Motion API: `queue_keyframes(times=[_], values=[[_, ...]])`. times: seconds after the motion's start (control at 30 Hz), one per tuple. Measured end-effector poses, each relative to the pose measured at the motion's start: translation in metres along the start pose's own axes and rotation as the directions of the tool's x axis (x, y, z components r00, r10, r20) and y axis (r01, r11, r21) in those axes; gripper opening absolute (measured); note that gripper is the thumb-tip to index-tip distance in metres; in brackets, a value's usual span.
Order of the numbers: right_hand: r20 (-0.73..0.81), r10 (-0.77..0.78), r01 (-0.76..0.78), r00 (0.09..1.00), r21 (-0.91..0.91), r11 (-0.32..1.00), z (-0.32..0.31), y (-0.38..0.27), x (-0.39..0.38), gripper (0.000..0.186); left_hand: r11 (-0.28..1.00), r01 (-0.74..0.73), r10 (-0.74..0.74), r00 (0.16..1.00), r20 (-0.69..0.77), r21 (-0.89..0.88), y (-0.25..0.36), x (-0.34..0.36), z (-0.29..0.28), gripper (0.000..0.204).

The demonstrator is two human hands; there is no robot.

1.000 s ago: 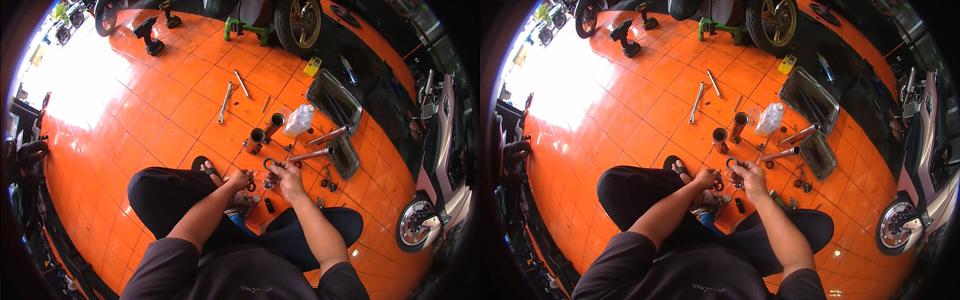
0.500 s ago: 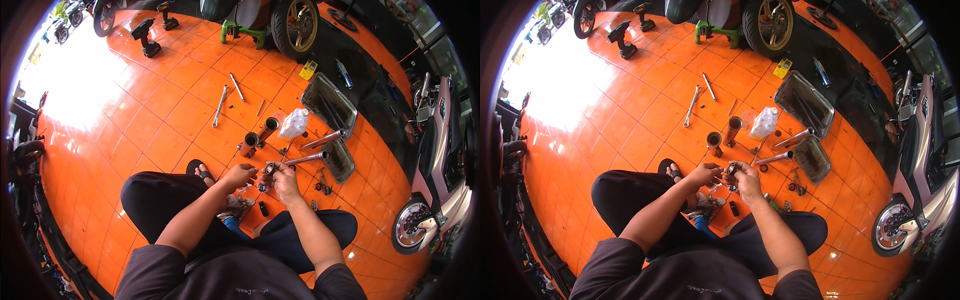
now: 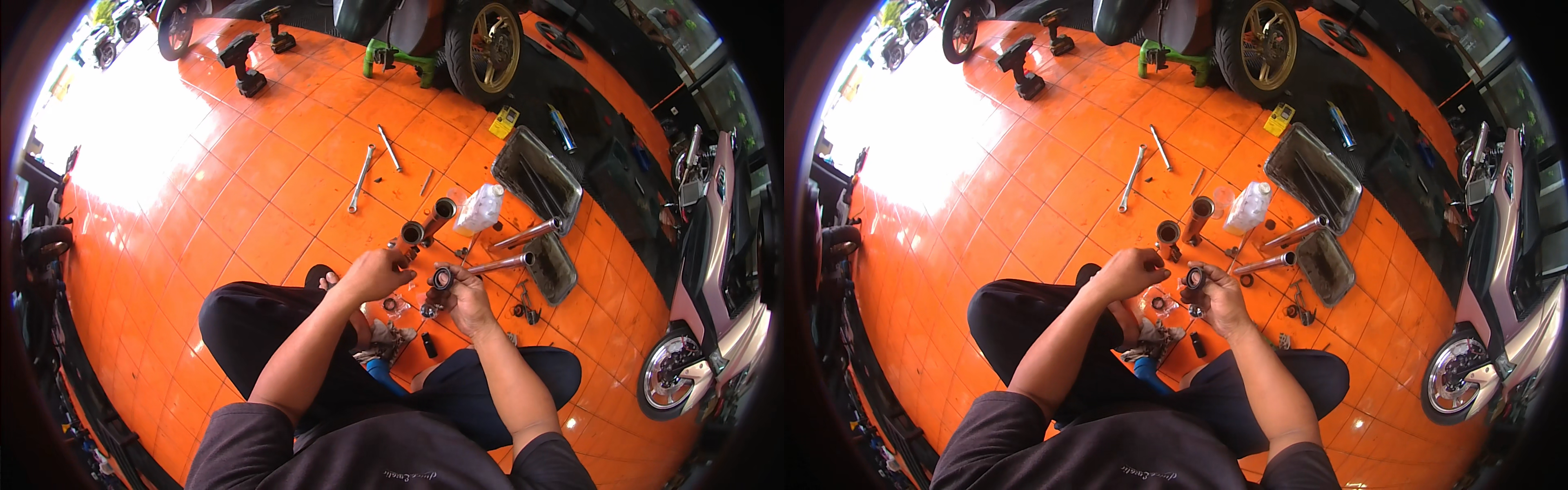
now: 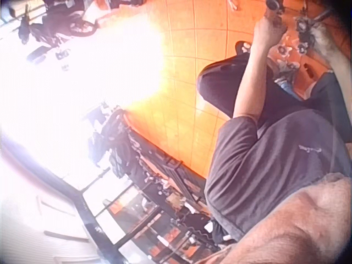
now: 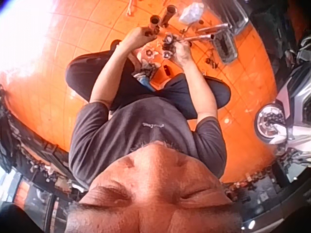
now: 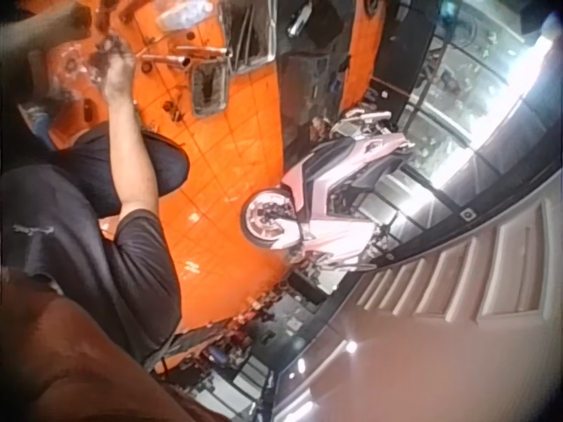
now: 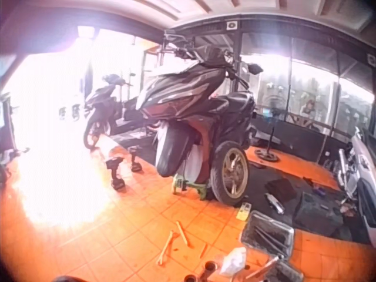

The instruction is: The person disassembles a motorcycle shock absorber component by hand, removing a spring and small internal metal parts before wiping them with a cloth.

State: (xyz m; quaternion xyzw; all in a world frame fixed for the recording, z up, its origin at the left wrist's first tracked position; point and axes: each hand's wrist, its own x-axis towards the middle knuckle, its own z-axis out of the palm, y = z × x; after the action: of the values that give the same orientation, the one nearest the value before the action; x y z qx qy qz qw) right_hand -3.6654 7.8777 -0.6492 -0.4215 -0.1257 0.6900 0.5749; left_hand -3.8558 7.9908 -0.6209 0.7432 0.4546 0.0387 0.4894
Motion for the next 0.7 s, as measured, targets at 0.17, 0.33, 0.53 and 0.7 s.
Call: queue_keyframes(times=[0.17,0.33,0.53,0.7], values=[[-0.079,-0.326,0.232,0.942,-0.552,0.801,0.006,0.003,0.014,0.019,0.999,0.014,-0.022,0.953,-0.303,-0.029,-0.027,0.021,0.002,0.083],[0.11,-0.582,0.356,0.806,-0.876,0.327,0.041,-0.013,0.034,0.018,0.95,-0.298,0.235,0.873,-0.426,-0.087,-0.047,0.049,0.036,0.081],[0.346,-0.585,0.264,0.733,-0.938,-0.224,0.059,-0.027,0.067,0.019,0.948,-0.213,0.126,0.934,-0.336,-0.237,-0.036,0.049,0.033,0.055],[0.423,-0.515,0.206,0.745,-0.881,-0.425,0.068,-0.022,0.075,0.017,0.933,-0.246,0.145,0.924,-0.354,-0.261,-0.046,0.051,0.035,0.055]])
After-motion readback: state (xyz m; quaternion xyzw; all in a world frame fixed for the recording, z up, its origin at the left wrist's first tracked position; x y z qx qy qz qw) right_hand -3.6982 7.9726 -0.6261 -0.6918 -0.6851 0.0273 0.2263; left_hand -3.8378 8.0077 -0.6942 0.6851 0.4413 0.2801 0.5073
